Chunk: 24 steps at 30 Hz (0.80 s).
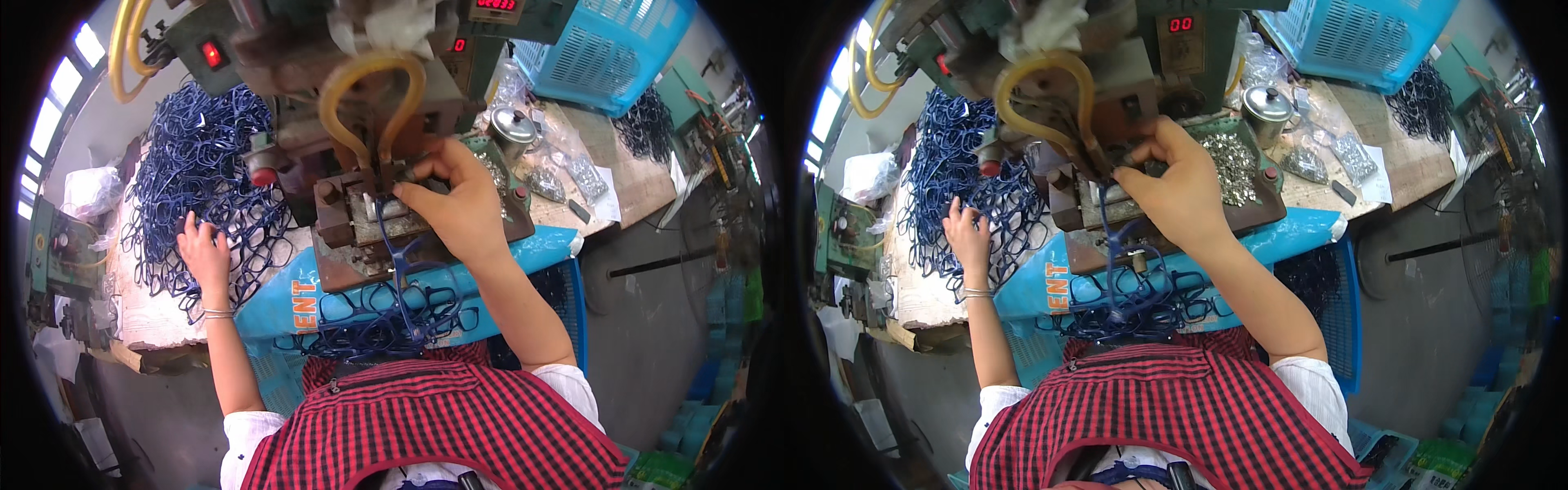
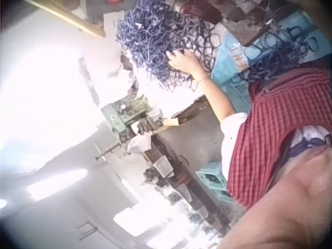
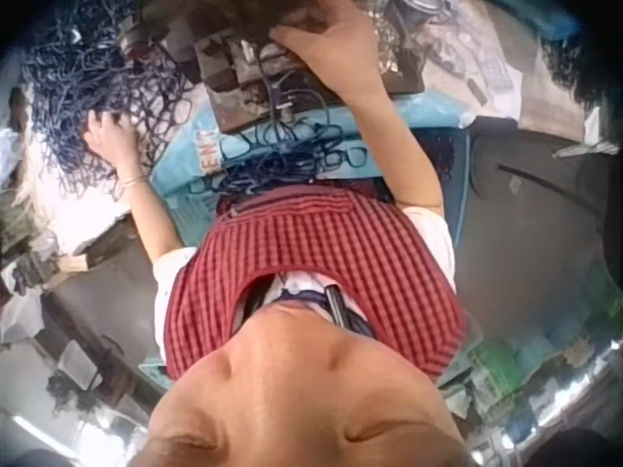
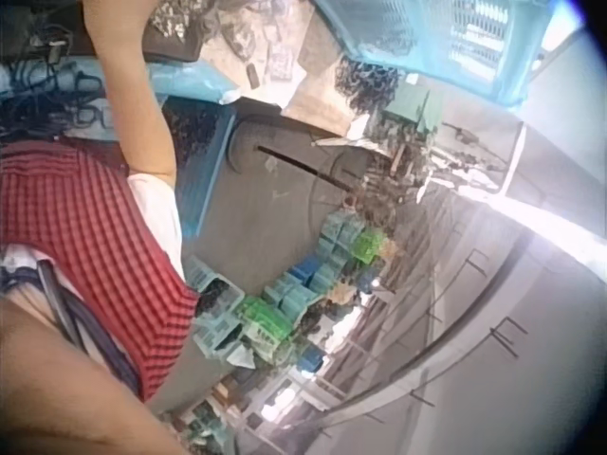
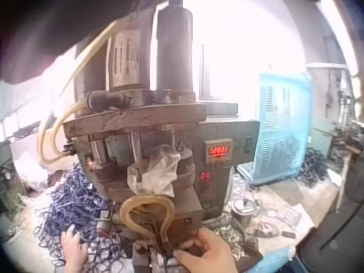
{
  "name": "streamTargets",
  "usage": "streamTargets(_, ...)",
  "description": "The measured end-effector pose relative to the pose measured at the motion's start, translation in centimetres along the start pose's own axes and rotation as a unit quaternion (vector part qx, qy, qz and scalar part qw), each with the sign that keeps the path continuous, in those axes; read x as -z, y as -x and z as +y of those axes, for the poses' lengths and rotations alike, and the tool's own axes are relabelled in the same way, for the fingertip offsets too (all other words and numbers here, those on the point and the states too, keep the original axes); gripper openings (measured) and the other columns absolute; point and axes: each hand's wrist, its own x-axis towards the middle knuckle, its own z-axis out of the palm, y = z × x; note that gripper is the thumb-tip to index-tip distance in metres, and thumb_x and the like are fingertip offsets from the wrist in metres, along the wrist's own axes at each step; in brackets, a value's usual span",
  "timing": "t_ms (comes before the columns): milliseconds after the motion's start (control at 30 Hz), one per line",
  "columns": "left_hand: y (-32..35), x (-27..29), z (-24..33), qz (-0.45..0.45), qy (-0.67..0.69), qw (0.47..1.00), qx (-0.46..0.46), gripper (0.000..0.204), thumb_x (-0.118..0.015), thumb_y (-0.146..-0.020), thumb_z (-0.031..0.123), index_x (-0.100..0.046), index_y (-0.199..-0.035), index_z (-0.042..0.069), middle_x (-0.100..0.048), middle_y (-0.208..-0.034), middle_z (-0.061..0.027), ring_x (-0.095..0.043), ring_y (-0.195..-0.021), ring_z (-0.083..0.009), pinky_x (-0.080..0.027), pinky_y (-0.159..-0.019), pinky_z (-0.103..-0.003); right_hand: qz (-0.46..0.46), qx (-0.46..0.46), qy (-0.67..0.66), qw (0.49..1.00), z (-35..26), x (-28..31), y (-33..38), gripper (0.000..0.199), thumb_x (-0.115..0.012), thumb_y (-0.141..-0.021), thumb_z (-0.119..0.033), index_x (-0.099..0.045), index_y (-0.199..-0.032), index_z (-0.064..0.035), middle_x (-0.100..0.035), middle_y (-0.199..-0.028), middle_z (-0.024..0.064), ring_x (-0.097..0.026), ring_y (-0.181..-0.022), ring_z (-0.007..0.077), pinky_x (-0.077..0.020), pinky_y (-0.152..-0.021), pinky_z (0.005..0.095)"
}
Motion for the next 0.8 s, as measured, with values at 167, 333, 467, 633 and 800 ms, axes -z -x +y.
streamTargets(167,-3.1,1.1,-0.3,0.076,0.277,0.937,0.197,0.019,-0.067,-0.099,0.02,-0.063,-0.089,0.005,-0.065,-0.093,-0.0051,-0.059,-0.078,-0.0188,-0.049,-0.071,-0.035,-0.008,-0.032,-0.141,0.989,0.2,-1.6,-0.3,0.054,-0.077,-0.079,0.001,-0.058,-0.129,0.0029,-0.068,-0.087,0.0021,-0.062,-0.087,0.0104,-0.0489,-0.084,0.0256)
streamTargets(333,-1.8,3.3,5.0,0.135,0.692,0.663,0.25,0.012,-0.06,-0.106,0.015,-0.056,-0.107,0.004,-0.065,-0.094,-0.0057,-0.067,-0.082,-0.0156,-0.057,-0.072,-0.028,0.036,-0.041,-0.168,0.984,-1.1,-2.7,1.3,0.05,-0.07,-0.087,0.008,-0.053,-0.134,0.0045,-0.069,-0.111,0.0103,-0.065,-0.104,0.0135,-0.0516,-0.093,0.0275)
streamTargets(467,0.5,14.4,15.0,0.171,0.522,0.836,-0.008,0.019,-0.057,-0.104,0.003,-0.058,-0.085,0.0,-0.072,-0.087,-0.0141,-0.071,-0.081,-0.024,-0.058,-0.081,-0.036,-0.052,0.033,-0.022,0.998,-2.1,-0.2,2.3,0.054,-0.071,-0.088,0.002,-0.053,-0.139,0.0035,-0.066,-0.13,0.0117,-0.063,-0.113,0.0168,-0.0472,-0.103,0.0319)
streamTargets(633,-1.3,16.8,21.2,0.107,0.516,0.733,-0.43,0.025,-0.081,-0.072,0.008,-0.067,-0.093,0.006,-0.074,-0.109,-0.0098,-0.074,-0.096,-0.0284,-0.064,-0.084,-0.041,0.087,0.099,0.504,0.853,6.0,5.8,-0.1,0.027,-0.078,-0.082,-0.018,-0.076,-0.107,-0.0082,-0.066,-0.127,0.0205,-0.056,-0.129,0.041,-0.0446,-0.108,0.0477)
streamTargets(800,-1.3,14.2,22.4,0.156,0.479,0.738,-0.45,0.022,-0.079,-0.076,0.008,-0.065,-0.092,0.006,-0.073,-0.108,-0.0104,-0.07,-0.084,-0.0226,-0.064,-0.088,-0.043,0.135,0.123,0.519,0.835,10.6,8.0,1.0,0.018,-0.082,-0.078,-0.018,-0.077,-0.093,-0.0101,-0.064,-0.129,0.0244,-0.052,-0.133,0.0428,-0.0444,-0.106,0.0512)
